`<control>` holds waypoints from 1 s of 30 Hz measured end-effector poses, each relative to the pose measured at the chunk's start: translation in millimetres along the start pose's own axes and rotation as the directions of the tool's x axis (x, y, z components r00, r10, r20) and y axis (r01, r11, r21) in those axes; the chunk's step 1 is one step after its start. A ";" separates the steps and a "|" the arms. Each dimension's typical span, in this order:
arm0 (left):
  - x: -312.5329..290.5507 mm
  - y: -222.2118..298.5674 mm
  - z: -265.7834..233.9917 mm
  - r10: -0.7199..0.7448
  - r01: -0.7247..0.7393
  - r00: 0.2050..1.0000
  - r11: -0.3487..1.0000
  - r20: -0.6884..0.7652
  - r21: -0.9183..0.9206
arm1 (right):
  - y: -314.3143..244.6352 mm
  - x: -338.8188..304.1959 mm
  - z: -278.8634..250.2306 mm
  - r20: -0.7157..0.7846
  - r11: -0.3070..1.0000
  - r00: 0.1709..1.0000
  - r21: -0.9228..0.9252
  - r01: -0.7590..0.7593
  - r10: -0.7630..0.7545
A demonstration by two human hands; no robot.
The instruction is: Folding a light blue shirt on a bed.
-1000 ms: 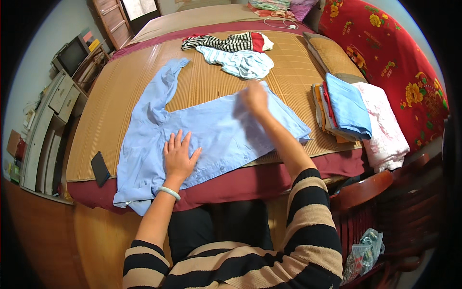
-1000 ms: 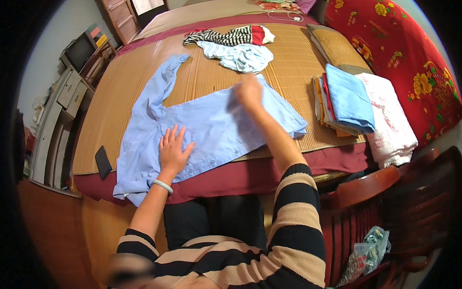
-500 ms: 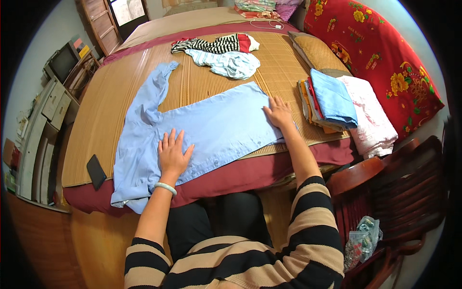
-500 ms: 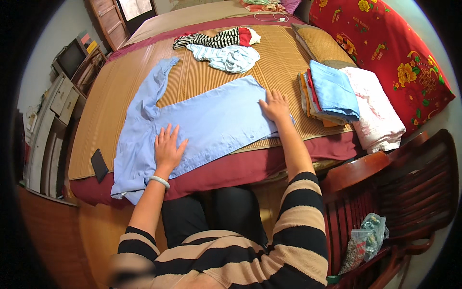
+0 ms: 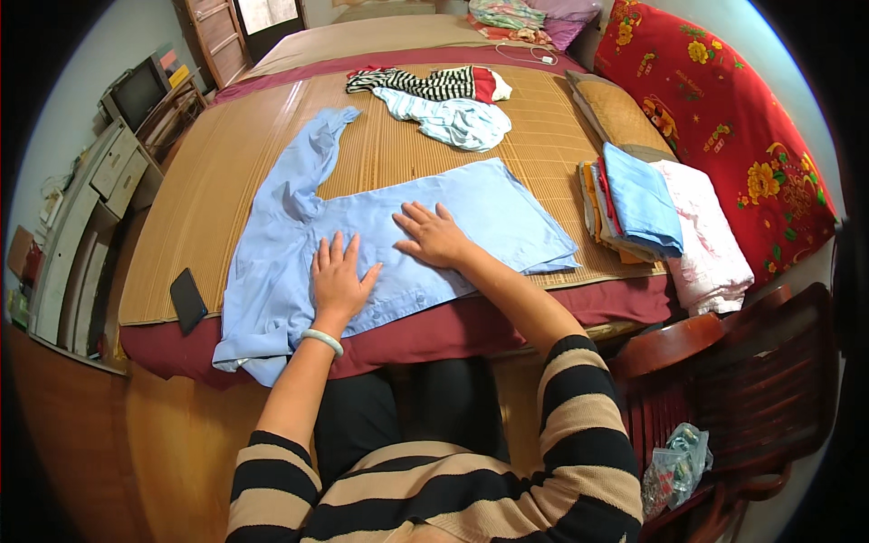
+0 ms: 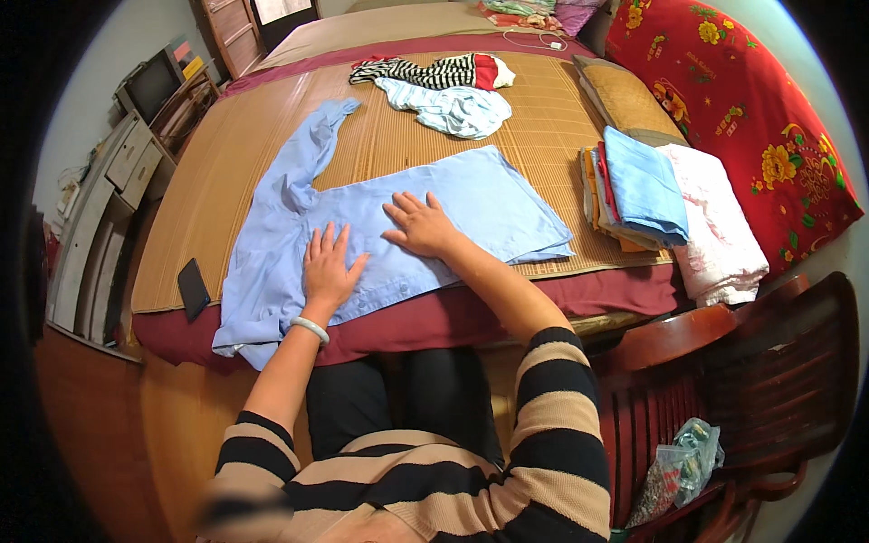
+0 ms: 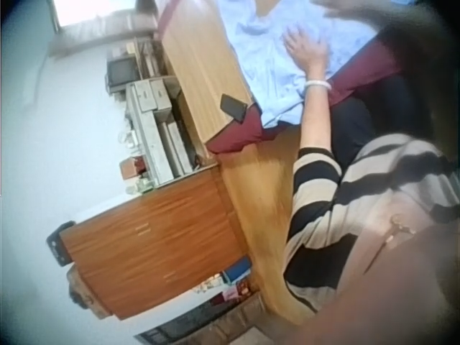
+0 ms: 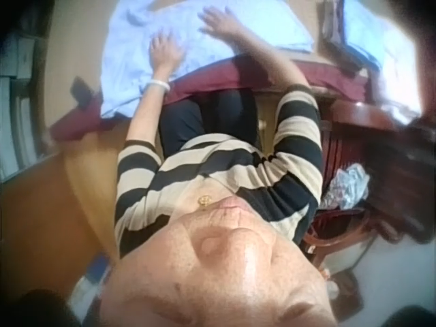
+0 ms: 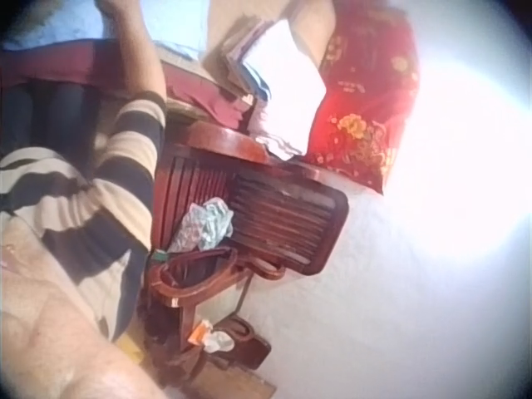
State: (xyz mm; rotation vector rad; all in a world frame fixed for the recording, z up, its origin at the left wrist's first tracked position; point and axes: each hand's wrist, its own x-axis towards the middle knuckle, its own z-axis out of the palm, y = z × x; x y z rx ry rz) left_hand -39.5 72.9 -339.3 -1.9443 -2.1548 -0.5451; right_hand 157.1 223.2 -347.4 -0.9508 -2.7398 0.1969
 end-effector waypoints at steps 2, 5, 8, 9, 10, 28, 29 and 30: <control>0.2 0.6 -0.1 -0.003 0.003 1.000 1.000 0.003 0.009 | 21.5 20.0 2.4 -0.039 0.999 0.998 0.016 -0.038 0.039; 1.1 3.3 0.5 0.001 -0.001 1.000 1.000 0.008 0.010 | 83.6 29.2 -1.3 -0.066 0.963 0.963 -0.058 -0.264 0.260; 0.1 1.2 -0.1 -0.005 0.005 1.000 1.000 0.010 0.009 | 132.3 13.0 -12.0 -0.142 0.852 0.848 -0.052 -0.521 0.510; 1.3 3.4 0.2 -0.001 0.001 1.000 1.000 0.010 -0.001 | 143.0 6.3 -14.9 -0.199 0.811 0.803 -0.060 -0.582 0.562; 3.6 6.2 0.6 0.007 -0.006 1.000 1.000 0.007 -0.010 | 151.8 1.9 -16.6 -0.204 0.805 0.798 -0.066 -0.589 0.567; 0.2 -3.4 9.9 0.028 -0.028 1.000 0.999 0.000 0.020 | 49.3 -83.7 -21.9 -0.082 0.880 0.894 -0.158 -0.447 0.439; -1.0 -6.0 9.9 0.024 -0.024 1.000 0.999 -0.007 0.030 | 66.2 -96.8 -25.3 -0.080 0.825 0.839 -0.153 -0.544 0.539; -2.5 -8.4 8.1 0.008 -0.008 1.000 0.999 0.002 0.038 | 77.3 -108.1 -30.2 -0.098 0.775 0.791 -0.159 -0.611 0.604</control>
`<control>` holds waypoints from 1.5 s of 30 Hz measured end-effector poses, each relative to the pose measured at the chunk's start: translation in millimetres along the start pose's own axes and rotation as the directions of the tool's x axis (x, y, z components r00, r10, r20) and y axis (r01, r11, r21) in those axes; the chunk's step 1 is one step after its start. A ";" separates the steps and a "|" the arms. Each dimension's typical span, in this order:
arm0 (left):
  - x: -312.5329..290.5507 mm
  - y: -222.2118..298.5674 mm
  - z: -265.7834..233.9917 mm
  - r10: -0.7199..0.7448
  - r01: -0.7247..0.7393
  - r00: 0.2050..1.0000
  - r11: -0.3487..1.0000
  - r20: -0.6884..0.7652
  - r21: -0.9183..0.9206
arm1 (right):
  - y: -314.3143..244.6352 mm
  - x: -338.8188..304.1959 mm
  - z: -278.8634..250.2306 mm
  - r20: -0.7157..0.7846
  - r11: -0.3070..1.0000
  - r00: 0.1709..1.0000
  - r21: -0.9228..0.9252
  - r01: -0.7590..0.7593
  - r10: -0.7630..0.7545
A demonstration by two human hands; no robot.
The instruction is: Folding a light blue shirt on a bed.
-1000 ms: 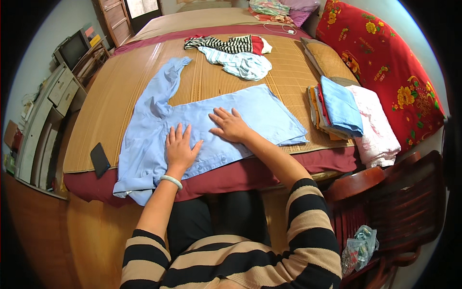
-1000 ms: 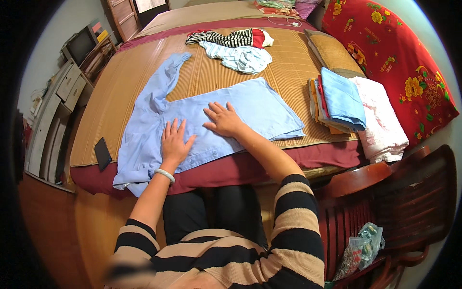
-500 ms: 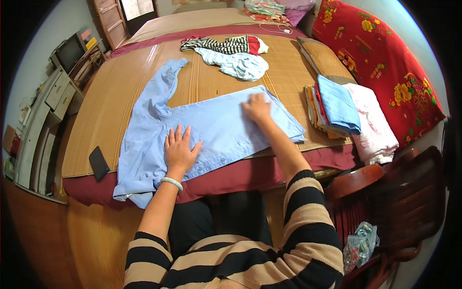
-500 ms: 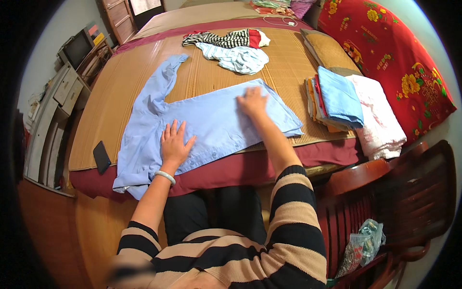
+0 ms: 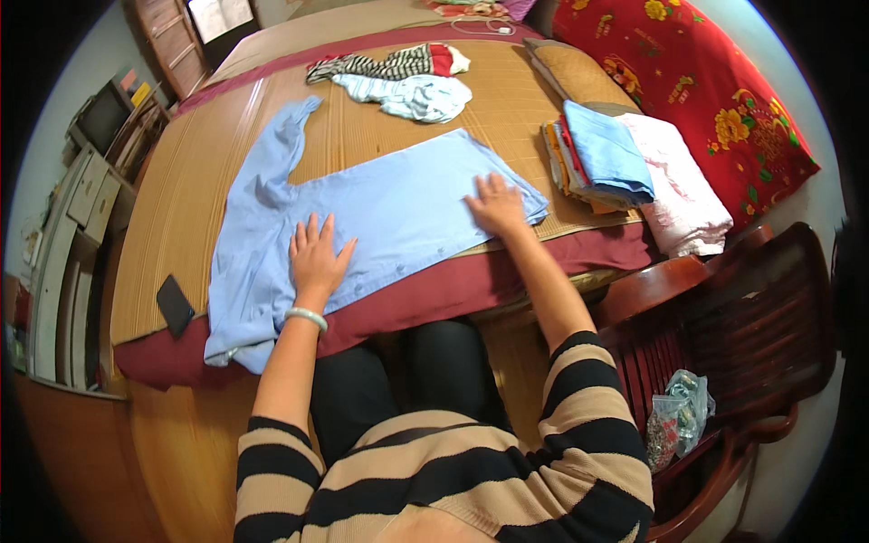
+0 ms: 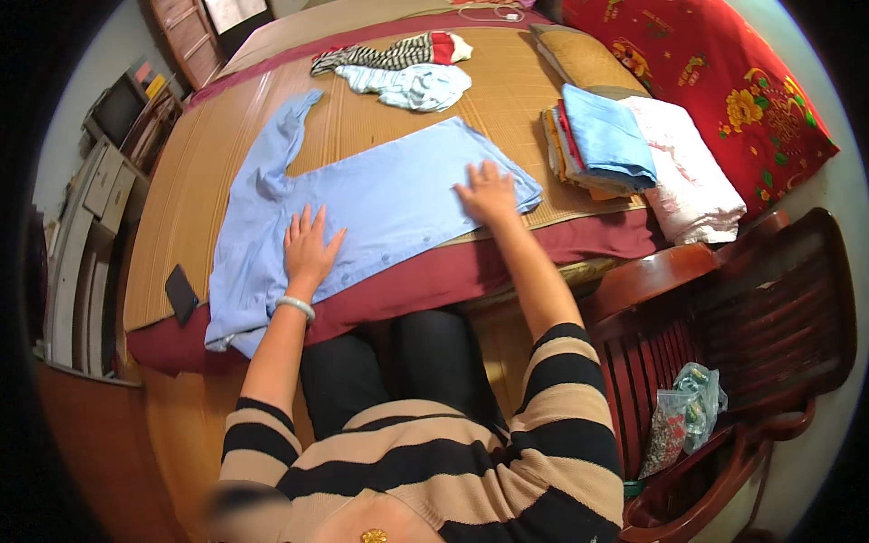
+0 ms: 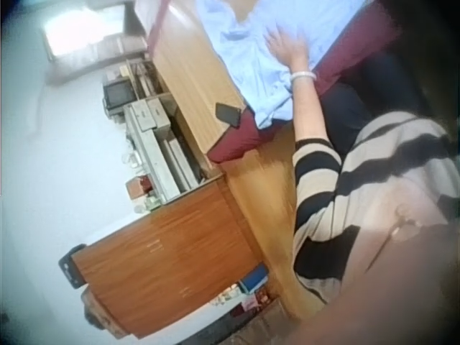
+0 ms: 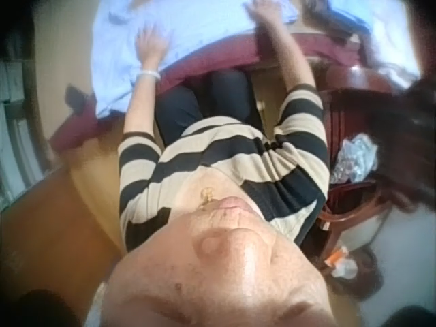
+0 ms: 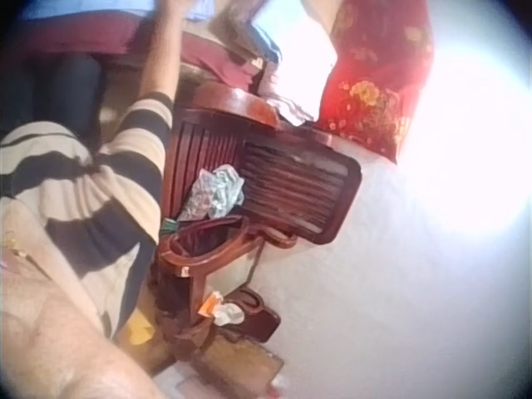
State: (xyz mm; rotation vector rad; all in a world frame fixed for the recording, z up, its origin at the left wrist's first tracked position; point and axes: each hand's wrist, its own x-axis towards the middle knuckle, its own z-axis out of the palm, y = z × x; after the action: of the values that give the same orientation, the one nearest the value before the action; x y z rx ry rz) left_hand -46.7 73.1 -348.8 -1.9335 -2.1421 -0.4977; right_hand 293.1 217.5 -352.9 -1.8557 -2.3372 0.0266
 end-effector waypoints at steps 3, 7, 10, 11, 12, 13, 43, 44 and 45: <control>5.8 6.8 -2.8 -0.004 0.004 1.000 1.000 0.014 -0.025 | 39.3 -1.0 -1.8 -0.015 0.998 0.999 0.048 -0.045 0.046; 4.1 -7.3 -4.7 0.006 -0.006 0.995 1.000 0.097 -0.006 | 31.2 -2.0 8.2 -0.093 0.999 0.995 0.029 -0.026 0.029; -0.6 -36.3 -9.7 0.014 -0.013 0.990 1.000 0.143 -0.009 | 39.3 -3.2 11.9 -0.124 1.000 0.992 0.002 -0.027 0.027; -2.2 -45.4 -10.5 -0.001 -0.001 0.986 1.000 0.167 0.009 | 43.1 -4.9 11.3 -0.126 1.000 0.992 -0.004 -0.027 0.027; -5.6 -61.3 -14.2 -0.024 0.019 0.986 0.999 0.165 0.029 | 42.8 -6.0 11.3 -0.138 1.000 0.990 0.006 -0.023 0.024; -10.5 -80.8 -20.8 -0.063 0.051 0.982 0.996 0.178 0.075 | 42.2 -7.0 11.8 -0.149 1.000 0.989 0.016 -0.021 0.023; -26.7 -121.6 -38.0 -0.255 0.225 0.942 0.962 0.219 0.153 | 33.1 -12.0 10.9 -0.150 0.999 0.988 -0.012 -0.037 0.034; -29.2 -128.1 -39.0 -0.253 0.222 0.942 0.963 0.223 0.152 | 33.3 -11.1 9.5 -0.142 0.999 0.989 -0.016 -0.041 0.038; -31.2 -133.4 -39.6 -0.240 0.209 0.950 0.964 0.199 0.165 | 33.5 -12.5 8.8 -0.140 0.999 0.989 -0.017 -0.044 0.041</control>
State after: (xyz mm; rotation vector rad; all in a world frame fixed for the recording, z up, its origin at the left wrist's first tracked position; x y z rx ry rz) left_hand -177.9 18.4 -338.3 -1.7465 -2.4771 -0.1676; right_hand 327.1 213.8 -366.8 -1.8529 -2.2126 -0.1184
